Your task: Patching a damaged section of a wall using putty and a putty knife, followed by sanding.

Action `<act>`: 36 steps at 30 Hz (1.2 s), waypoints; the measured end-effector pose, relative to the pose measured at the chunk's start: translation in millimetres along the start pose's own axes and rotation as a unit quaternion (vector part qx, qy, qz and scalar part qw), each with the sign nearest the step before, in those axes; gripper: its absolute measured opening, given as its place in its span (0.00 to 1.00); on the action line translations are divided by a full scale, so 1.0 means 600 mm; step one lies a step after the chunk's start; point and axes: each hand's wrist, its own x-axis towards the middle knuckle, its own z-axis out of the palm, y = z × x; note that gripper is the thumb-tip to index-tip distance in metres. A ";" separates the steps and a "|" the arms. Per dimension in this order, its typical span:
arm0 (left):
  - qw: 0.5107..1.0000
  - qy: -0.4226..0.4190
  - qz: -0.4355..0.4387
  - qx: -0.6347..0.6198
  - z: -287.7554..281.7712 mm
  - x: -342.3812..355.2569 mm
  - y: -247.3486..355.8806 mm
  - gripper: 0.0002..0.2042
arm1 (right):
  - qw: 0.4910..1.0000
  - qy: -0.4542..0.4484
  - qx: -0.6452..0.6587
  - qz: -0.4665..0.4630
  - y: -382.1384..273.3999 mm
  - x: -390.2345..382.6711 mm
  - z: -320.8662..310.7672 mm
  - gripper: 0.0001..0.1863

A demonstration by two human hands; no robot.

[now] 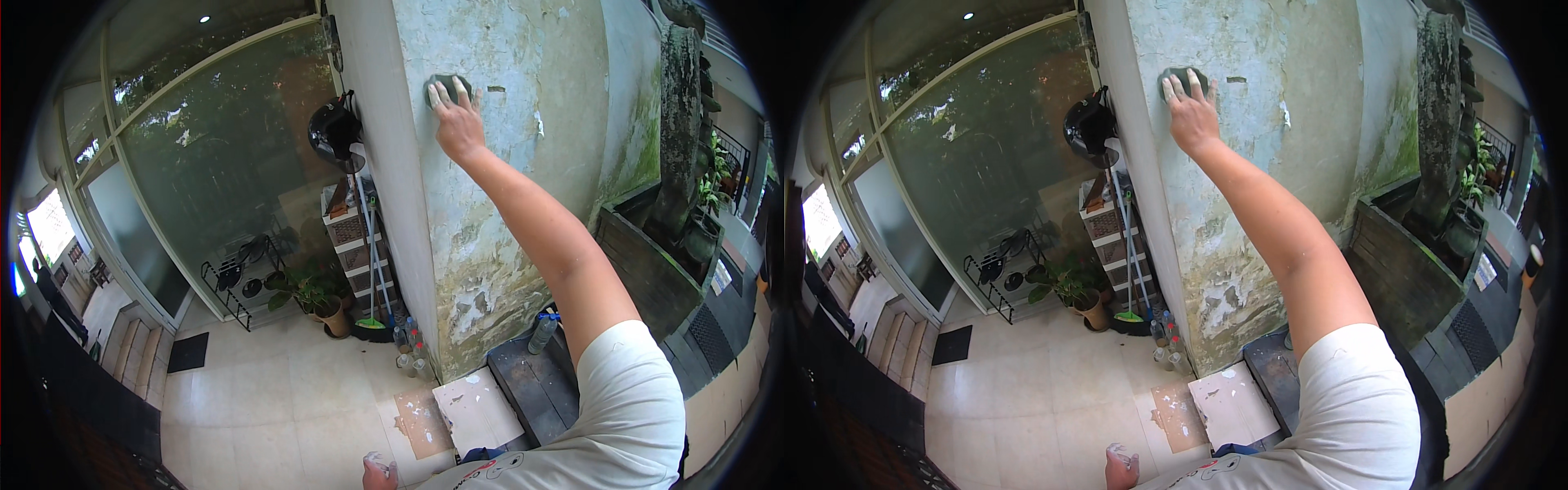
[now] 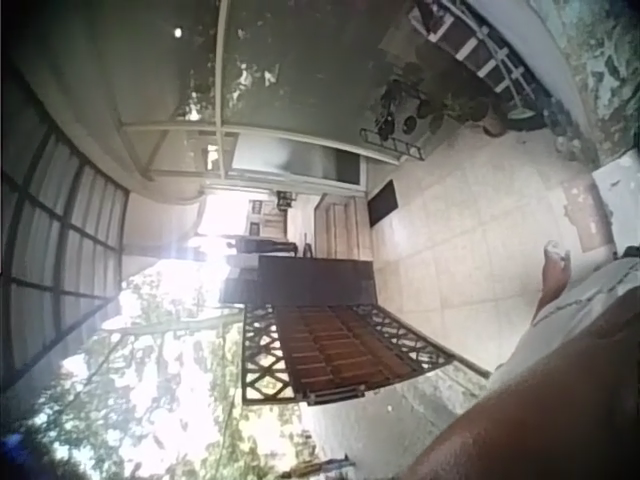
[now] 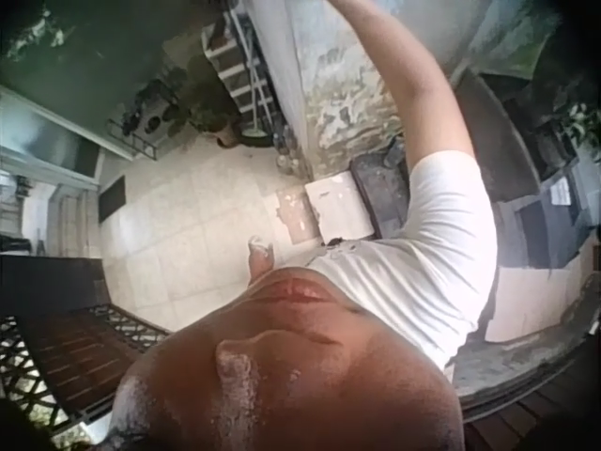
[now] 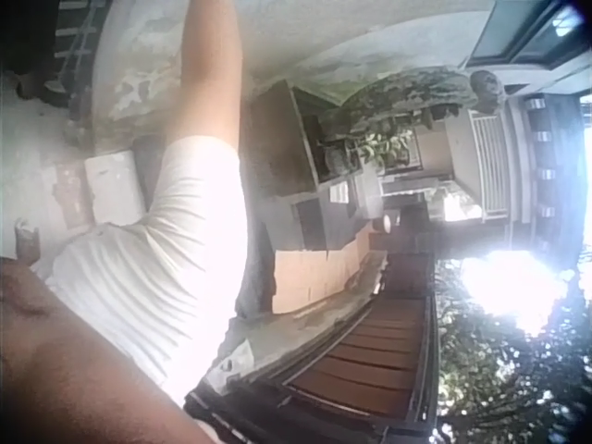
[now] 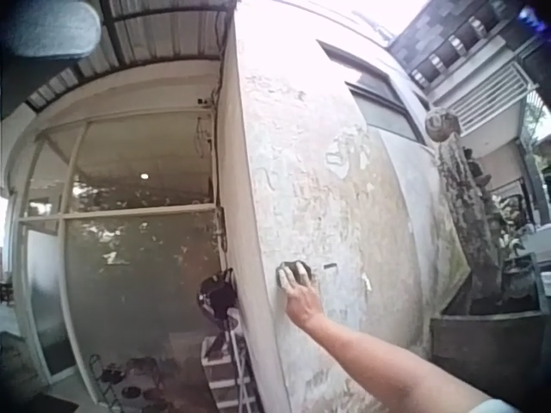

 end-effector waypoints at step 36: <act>0.999 -0.037 -0.021 0.000 0.049 0.205 0.123 0.24 | 0.974 0.119 0.187 -0.047 0.051 -0.008 0.007 0.12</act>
